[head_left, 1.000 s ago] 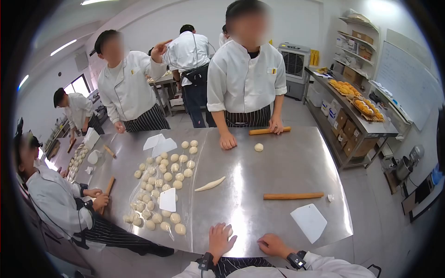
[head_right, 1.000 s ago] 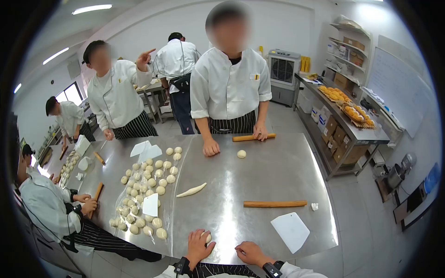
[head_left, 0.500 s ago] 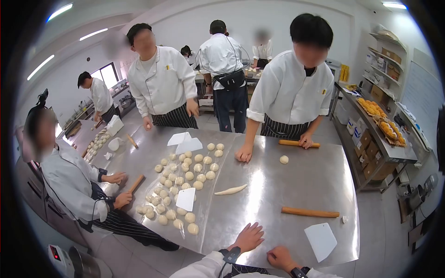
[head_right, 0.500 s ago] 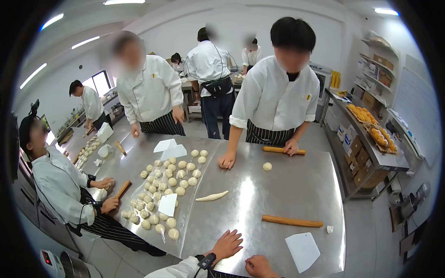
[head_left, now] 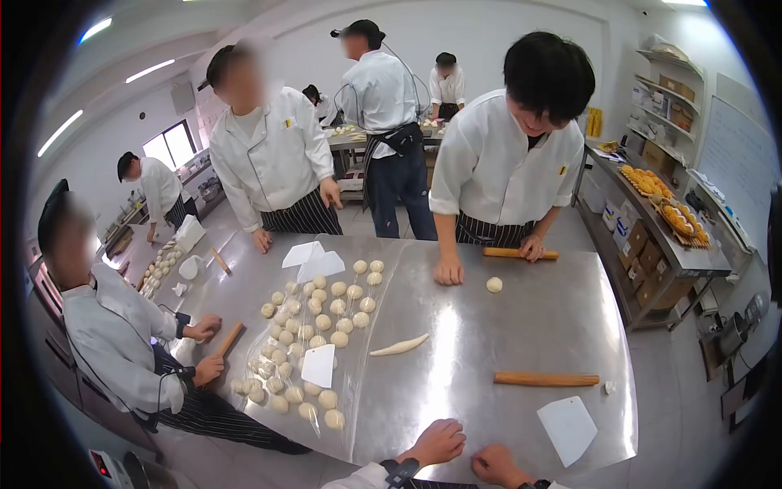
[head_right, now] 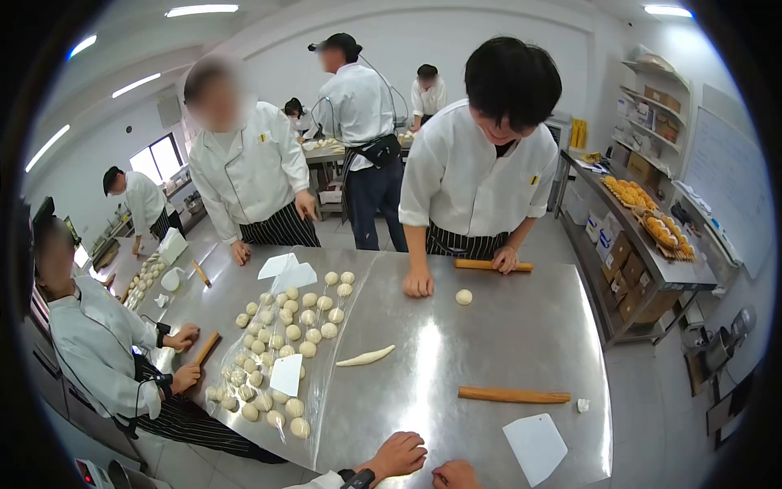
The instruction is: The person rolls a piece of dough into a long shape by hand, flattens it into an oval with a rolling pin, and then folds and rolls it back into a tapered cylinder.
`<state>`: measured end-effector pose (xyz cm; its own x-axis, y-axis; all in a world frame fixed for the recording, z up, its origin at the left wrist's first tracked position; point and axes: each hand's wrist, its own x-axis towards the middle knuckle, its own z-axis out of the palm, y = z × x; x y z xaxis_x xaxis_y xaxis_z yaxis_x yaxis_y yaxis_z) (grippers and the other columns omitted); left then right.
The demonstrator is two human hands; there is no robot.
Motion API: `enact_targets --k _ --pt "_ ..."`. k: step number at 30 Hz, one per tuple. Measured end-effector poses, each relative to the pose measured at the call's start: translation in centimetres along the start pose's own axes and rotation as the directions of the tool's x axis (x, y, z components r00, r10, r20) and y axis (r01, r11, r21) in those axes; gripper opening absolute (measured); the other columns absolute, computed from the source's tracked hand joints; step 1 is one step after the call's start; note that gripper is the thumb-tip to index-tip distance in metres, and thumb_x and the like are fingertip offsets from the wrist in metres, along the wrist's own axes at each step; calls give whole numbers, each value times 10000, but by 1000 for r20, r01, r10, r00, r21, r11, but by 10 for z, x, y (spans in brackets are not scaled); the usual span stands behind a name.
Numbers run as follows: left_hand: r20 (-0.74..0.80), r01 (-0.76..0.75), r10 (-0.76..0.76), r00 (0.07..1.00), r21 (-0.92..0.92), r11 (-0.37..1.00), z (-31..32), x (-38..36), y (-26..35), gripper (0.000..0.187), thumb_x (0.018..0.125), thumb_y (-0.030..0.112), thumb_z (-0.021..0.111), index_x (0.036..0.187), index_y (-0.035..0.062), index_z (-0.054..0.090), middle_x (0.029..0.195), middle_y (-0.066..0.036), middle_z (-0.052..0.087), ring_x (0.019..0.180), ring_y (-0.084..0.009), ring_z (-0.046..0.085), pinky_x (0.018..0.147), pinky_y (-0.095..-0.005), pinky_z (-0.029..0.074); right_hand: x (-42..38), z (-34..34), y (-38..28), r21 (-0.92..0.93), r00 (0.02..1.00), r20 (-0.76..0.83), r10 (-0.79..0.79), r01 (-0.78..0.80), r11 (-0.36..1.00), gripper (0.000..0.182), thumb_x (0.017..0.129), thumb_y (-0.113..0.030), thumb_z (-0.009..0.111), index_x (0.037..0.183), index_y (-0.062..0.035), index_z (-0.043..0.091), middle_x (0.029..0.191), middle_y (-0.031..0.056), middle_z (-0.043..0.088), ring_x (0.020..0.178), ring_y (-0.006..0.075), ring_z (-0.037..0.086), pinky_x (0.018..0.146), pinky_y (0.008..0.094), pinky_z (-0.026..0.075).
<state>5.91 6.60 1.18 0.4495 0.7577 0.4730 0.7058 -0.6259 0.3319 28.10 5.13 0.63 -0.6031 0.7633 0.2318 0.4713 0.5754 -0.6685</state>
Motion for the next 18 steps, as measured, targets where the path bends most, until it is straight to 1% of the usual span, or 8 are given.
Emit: enact_targets --k 1,3,5,9,11,15,16,18 --pt "-8 7 -7 1000 3 1000 -4 5 -11 109 759 207 688 825 127 652 938 -15 623 944 -222 607 833 -362 471 1 -6 -6 2 998 49 26 -26 1000 118 799 -169 617 831 -64 661 821 181 626 791 399 581 727 482 464" --pt "11 152 -155 988 146 978 -11 3 -27 111 774 197 679 858 125 662 970 -18 636 966 -212 609 847 -362 468 -3 -2 -1 -4 1000 26 0 0 1000 105 797 -163 621 817 -63 645 811 183 611 786 401 568 722 487 455" --pt "-40 210 -207 977 88 974 -16 -18 -35 129 778 174 678 886 105 661 993 -45 642 979 -218 610 848 -362 472 -4 5 4 4 1000 -13 -21 21 1000 96 795 -157 624 803 -61 629 801 185 595 780 404 555 717 492 446" --pt "1 123 -123 992 -96 988 -18 -49 -14 142 768 128 685 900 84 652 974 -73 634 955 -233 609 823 -347 481 -7 5 2 -5 996 -78 -51 50 999 95 798 -152 616 825 -62 629 817 183 600 796 403 557 728 493 448" --pt "-73 125 -141 987 -187 974 -15 -43 7 155 742 88 662 894 74 635 939 -75 620 899 -258 611 772 -377 501 -9 3 0 6 993 -100 -63 64 998 93 797 -149 614 828 -62 628 817 182 601 798 403 558 731 493 449" --pt "-20 100 -101 995 -47 994 3 -11 -8 121 764 129 686 871 95 641 927 -63 616 895 -237 605 805 -355 480 -4 3 3 -2 1000 -32 -1 1 1000 96 791 -143 615 829 -58 639 843 180 617 818 400 569 747 485 456" --pt "-49 67 -66 997 5 998 1 -1 -15 101 756 138 692 833 112 631 885 -40 601 841 -232 597 797 -358 477 -5 6 2 3 1000 -18 18 -18 1000 97 789 -143 615 824 -57 642 851 179 621 823 399 572 751 482 458" --pt "-82 110 -107 991 29 994 -2 6 -27 88 735 154 670 792 113 617 849 -41 587 861 -227 582 767 -378 477 -6 7 1 -10 999 -27 20 -20 1000 105 789 -150 616 824 -57 649 848 177 623 821 399 573 753 480 459"
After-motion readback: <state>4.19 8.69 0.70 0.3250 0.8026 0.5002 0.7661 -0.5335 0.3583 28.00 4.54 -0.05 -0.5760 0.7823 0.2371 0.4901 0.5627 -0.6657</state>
